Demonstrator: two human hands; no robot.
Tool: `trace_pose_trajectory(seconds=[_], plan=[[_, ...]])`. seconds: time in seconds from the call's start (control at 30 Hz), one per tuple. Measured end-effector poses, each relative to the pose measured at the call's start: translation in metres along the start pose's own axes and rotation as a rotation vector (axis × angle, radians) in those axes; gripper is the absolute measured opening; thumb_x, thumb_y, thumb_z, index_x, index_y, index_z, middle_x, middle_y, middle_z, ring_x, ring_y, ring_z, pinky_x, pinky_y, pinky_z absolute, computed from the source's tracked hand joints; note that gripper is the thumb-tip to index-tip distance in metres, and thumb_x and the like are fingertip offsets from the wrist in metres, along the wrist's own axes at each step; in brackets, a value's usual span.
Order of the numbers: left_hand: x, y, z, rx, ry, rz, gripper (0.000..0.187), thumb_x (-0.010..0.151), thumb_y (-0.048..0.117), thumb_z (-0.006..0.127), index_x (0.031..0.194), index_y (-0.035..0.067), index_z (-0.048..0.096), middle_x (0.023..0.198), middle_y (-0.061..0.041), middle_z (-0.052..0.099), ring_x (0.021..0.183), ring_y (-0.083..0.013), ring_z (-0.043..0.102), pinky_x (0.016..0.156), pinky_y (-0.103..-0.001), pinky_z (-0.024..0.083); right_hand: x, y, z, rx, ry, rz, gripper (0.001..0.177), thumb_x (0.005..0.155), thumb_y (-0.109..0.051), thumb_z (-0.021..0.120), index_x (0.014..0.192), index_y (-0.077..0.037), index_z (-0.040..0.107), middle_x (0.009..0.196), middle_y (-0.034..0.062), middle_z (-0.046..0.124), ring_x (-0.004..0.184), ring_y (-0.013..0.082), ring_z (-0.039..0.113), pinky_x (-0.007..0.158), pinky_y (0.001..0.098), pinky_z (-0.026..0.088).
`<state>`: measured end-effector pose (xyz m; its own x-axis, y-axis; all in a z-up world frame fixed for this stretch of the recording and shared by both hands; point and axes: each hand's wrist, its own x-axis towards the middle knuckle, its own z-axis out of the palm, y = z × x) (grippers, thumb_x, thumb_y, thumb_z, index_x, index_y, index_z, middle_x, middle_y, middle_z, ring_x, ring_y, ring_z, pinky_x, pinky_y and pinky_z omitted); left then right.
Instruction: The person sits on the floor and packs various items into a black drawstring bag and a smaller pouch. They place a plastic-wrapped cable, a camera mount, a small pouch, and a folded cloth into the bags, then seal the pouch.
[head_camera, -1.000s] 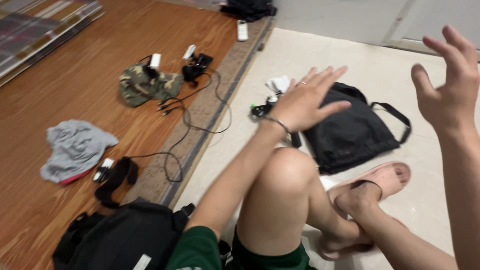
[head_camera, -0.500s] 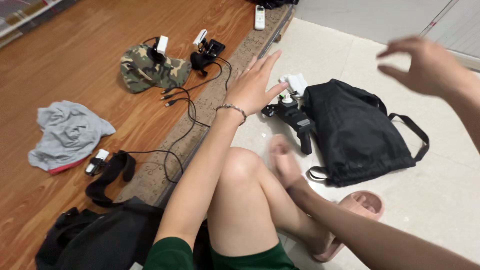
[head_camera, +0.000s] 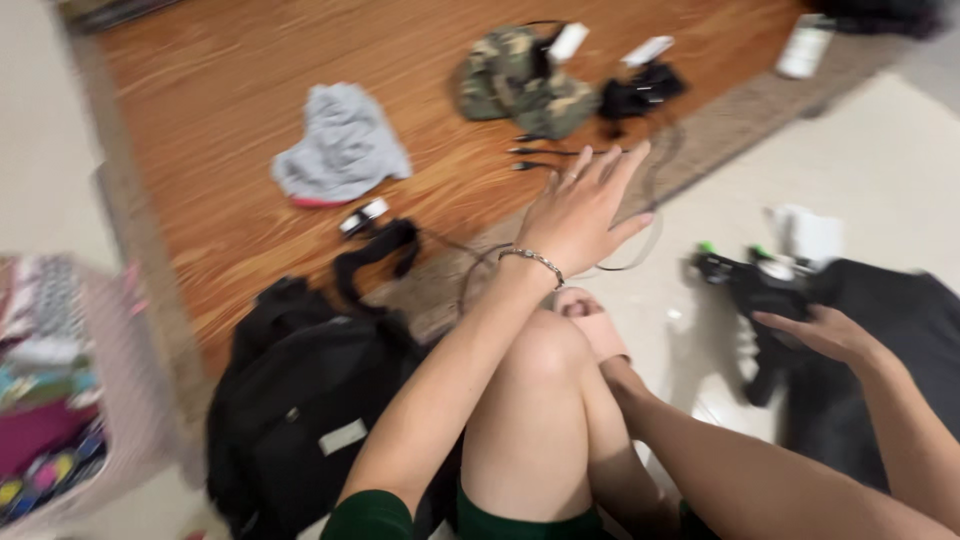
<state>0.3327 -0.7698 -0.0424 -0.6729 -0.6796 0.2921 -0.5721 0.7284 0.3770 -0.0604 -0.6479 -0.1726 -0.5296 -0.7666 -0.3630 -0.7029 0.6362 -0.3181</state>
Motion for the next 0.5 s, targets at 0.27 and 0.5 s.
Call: trace_pose_trajectory(seconds=[0.27,0.5], plan=[[-0.065,-0.048,-0.065,0.104,0.112,-0.181,0.080,0.098,0.047,0.068,0.158,0.013,0.028,0.157,-0.022,0.042,0.147,-0.0452,0.035,0.118,-0.054,0.033,0.044,-0.009,0.050,0.068,-0.005,-0.092,0.058,0.083,-0.039,0.083,0.126,-0.002,0.069,0.118,0.0172,0.070,0.087,0.0328,0.078,0.081,0.0427,0.060],[-0.108,-0.041,-0.078,0.069,0.054,-0.402,0.080,0.095,0.047,0.065,0.159,0.015,0.028,0.152,-0.023,0.048,0.137,-0.0407,0.050,0.109,-0.048,0.044,0.033,0.023,0.044,0.158,0.088,-0.150,0.063,0.078,-0.038,0.087,0.123,0.003,0.070,0.109,0.0180,0.072,0.084,0.0308,0.076,0.078,0.0409,0.059]])
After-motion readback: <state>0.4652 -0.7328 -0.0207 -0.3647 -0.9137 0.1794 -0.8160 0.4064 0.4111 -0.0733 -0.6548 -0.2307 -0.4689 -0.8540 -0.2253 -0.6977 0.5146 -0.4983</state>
